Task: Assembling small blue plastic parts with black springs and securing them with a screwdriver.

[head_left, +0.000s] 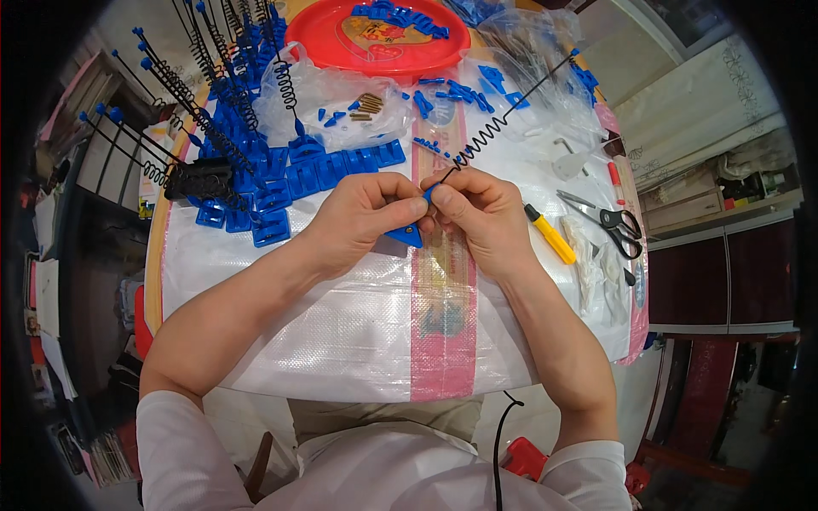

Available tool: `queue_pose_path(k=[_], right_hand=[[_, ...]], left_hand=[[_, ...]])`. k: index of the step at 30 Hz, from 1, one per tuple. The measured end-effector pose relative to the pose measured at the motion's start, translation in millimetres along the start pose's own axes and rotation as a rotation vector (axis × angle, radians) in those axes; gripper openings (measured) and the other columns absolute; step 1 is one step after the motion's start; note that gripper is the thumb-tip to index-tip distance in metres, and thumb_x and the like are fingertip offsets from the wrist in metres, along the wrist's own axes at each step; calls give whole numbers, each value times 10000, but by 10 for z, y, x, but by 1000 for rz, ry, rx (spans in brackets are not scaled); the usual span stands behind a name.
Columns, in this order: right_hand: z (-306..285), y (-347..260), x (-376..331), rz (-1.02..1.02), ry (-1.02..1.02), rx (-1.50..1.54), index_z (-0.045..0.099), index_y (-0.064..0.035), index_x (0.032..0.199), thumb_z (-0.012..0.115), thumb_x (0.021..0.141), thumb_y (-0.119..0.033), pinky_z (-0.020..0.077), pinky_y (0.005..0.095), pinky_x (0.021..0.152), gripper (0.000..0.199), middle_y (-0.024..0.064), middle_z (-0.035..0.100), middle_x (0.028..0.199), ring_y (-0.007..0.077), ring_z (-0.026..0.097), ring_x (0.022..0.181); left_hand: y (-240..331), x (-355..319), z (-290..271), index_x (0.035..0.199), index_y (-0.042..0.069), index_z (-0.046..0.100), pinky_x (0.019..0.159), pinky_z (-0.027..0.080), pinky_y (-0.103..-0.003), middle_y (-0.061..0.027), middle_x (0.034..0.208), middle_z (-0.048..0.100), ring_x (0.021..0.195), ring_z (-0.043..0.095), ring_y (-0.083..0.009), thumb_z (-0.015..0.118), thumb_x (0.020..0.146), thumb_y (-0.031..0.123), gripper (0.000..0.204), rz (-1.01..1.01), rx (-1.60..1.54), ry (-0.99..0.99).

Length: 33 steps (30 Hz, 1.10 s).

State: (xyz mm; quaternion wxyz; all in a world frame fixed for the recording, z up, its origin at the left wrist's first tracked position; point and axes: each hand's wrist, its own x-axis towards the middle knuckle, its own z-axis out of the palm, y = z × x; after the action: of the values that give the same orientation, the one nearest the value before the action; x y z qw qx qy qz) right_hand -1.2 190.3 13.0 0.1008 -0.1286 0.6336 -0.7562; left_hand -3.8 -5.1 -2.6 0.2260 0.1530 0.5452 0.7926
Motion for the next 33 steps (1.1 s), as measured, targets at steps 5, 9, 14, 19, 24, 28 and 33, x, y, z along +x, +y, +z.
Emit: queue_pose_path(k=[5, 9, 14, 19, 24, 28, 33], right_hand=[[27, -12, -8, -7, 9, 21, 671, 43, 969, 650, 937, -86, 523, 241, 655, 135, 43, 657, 847, 95, 635, 712], [33, -14, -12, 15, -16, 39, 667, 34, 977, 643, 940, -84, 524, 236, 663, 126, 44, 659, 848, 97, 638, 716], [29, 7, -12, 14, -22, 20, 663, 40, 976, 644, 937, -81, 527, 235, 674, 129, 39, 645, 873, 100, 643, 740], [52, 3, -10, 7, -17, 13, 663, 41, 985, 654, 927, -81, 525, 233, 683, 136, 30, 616, 893, 102, 646, 771], [-38, -61, 3, -86, -55, -162, 667, 39, 1007, 657, 922, -81, 521, 234, 679, 148, 36, 625, 902, 100, 643, 768], [-6, -169, -8, -70, -15, -71, 663, 35, 980, 662, 921, -91, 512, 235, 670, 139, 41, 647, 875, 94, 633, 749], [-53, -195, -13, -128, 20, -162, 647, 21, 900, 671, 919, -111, 488, 222, 655, 136, 13, 648, 787, 63, 601, 724]], left_hand=[[7, 0, 25, 995, -22, 660, 825, 499, -259, -65, 910, 685, 863, 639, -120, 631, 941, 125, 159, 10, -19, 20], [1, -19, 13, 1031, -28, 668, 829, 487, -248, -53, 918, 687, 872, 629, -105, 614, 962, 141, 190, 16, -16, 18], [-22, -20, 5, 1026, -31, 673, 817, 490, -242, -50, 923, 687, 871, 625, -96, 622, 959, 145, 194, 25, -7, 31], [-32, -28, 3, 1037, -31, 675, 807, 495, -241, -46, 930, 687, 874, 624, -93, 628, 957, 140, 195, 40, 5, 50], [0, -20, 35, 1061, -34, 670, 833, 502, -253, -49, 968, 687, 907, 628, -102, 630, 954, 127, 198, 2, -2, 25], [-8, -30, 56, 1108, -43, 657, 865, 507, -260, -60, 1005, 689, 943, 634, -114, 630, 951, 114, 224, -1, 41, -1], [14, -39, 100, 1201, -47, 607, 935, 496, -289, -80, 1112, 663, 1019, 620, -130, 632, 943, 100, 298, 18, 79, -9]])
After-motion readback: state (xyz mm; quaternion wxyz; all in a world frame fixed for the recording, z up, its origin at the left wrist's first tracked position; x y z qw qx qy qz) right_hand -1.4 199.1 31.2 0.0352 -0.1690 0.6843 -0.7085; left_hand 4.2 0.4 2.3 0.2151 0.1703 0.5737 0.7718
